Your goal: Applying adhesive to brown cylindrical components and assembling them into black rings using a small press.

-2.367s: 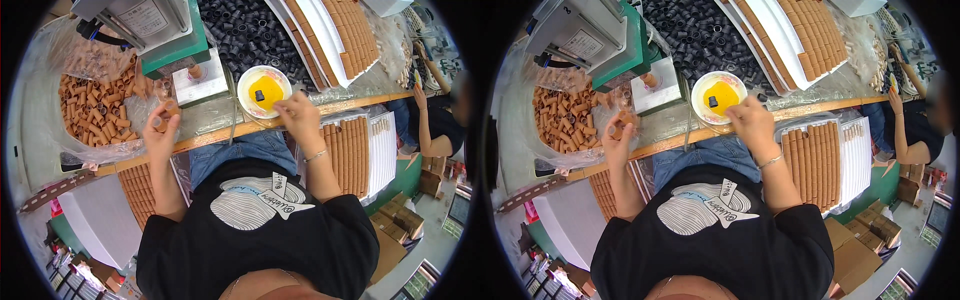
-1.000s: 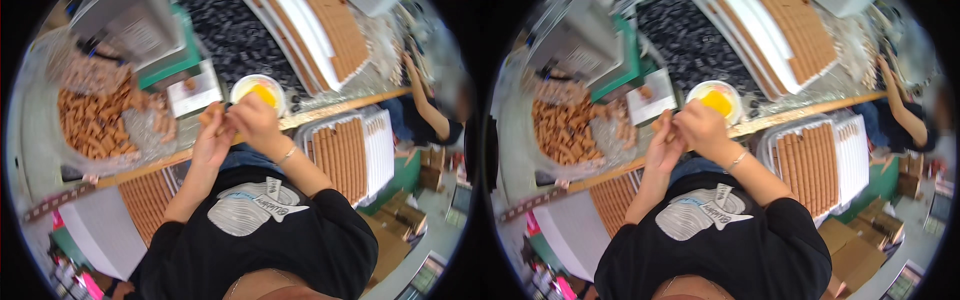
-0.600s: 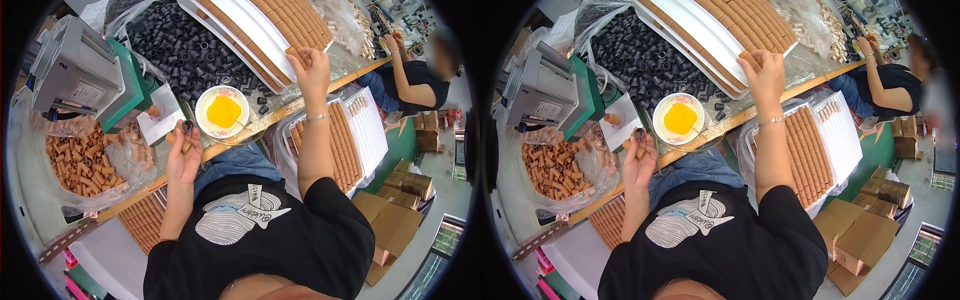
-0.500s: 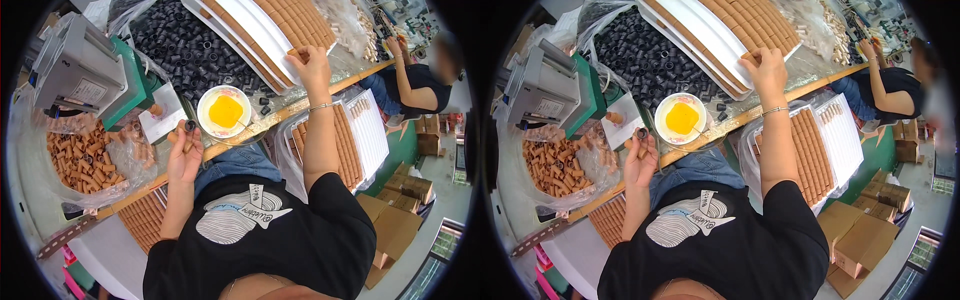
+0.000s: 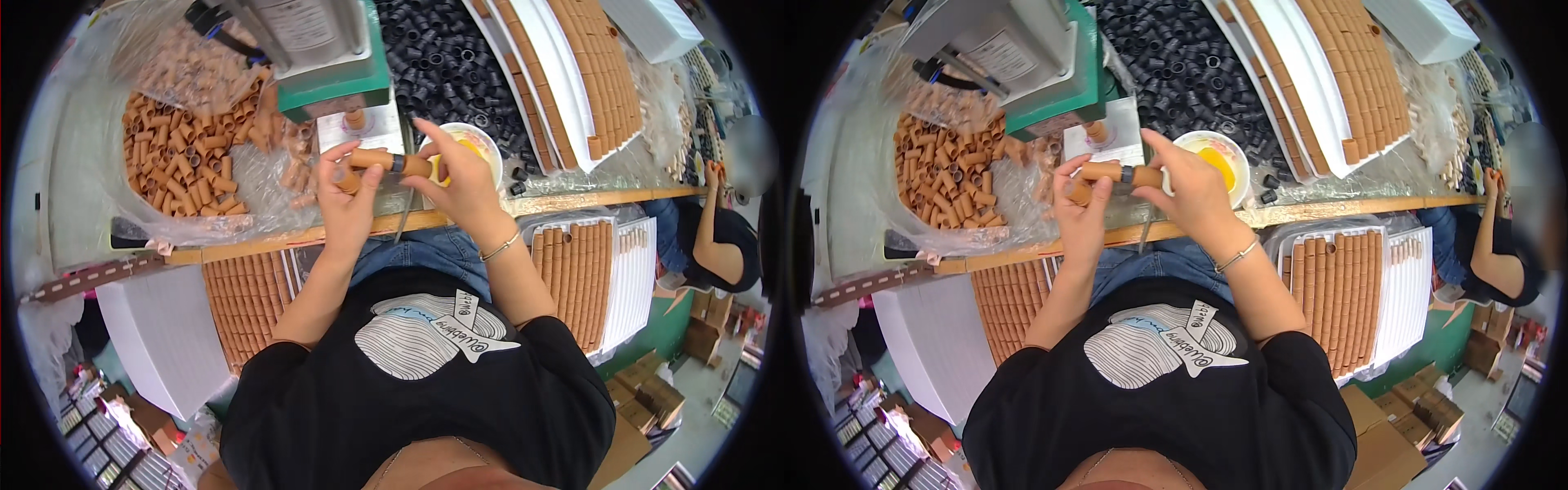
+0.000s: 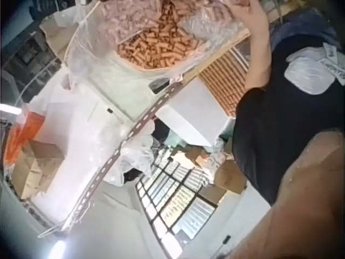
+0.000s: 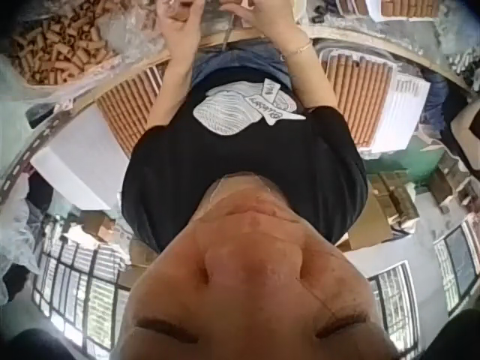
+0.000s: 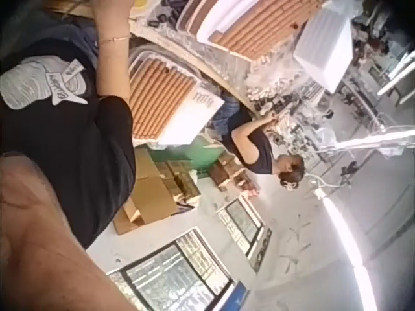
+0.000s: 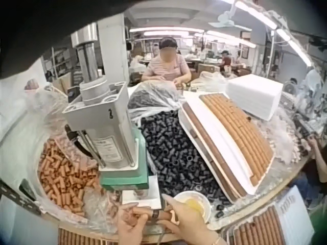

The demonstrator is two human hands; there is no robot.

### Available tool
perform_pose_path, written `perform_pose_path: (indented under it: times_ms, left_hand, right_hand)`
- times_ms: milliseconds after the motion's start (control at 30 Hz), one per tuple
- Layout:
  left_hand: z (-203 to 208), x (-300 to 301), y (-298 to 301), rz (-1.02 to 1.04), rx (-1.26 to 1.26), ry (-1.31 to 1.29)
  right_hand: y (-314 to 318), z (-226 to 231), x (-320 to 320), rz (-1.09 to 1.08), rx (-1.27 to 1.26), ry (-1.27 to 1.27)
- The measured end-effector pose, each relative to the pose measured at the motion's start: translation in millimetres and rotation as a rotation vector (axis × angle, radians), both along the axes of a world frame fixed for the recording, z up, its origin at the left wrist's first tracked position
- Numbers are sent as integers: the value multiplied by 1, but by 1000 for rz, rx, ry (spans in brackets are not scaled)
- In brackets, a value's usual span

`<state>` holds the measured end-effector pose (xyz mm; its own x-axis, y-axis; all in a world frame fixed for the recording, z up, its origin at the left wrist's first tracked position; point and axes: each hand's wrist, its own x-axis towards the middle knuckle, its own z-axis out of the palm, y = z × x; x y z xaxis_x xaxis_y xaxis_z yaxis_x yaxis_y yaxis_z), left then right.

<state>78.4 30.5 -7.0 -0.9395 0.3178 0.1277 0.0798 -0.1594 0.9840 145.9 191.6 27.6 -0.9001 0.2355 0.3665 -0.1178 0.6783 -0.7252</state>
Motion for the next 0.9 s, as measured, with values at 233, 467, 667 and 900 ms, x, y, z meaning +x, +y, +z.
perform_pose_path:
  times_ms: [233,467,667,900]
  left_hand:
    - [-1,-10,-16,-14,-162,135]
    - [-11,-60,-16,119,-543,532]
    - [-8,-95,-14,16,-519,423]
    - [1,-60,-58,-92,-2,-65]
  right_hand:
    - [-19,-6,-22,171,81,37]
    - [-15,-16,-44,41,-135,-61]
    - [-19,-44,-102,13,-55,-20]
    - [-23,-32,-86,-68,41,-28]
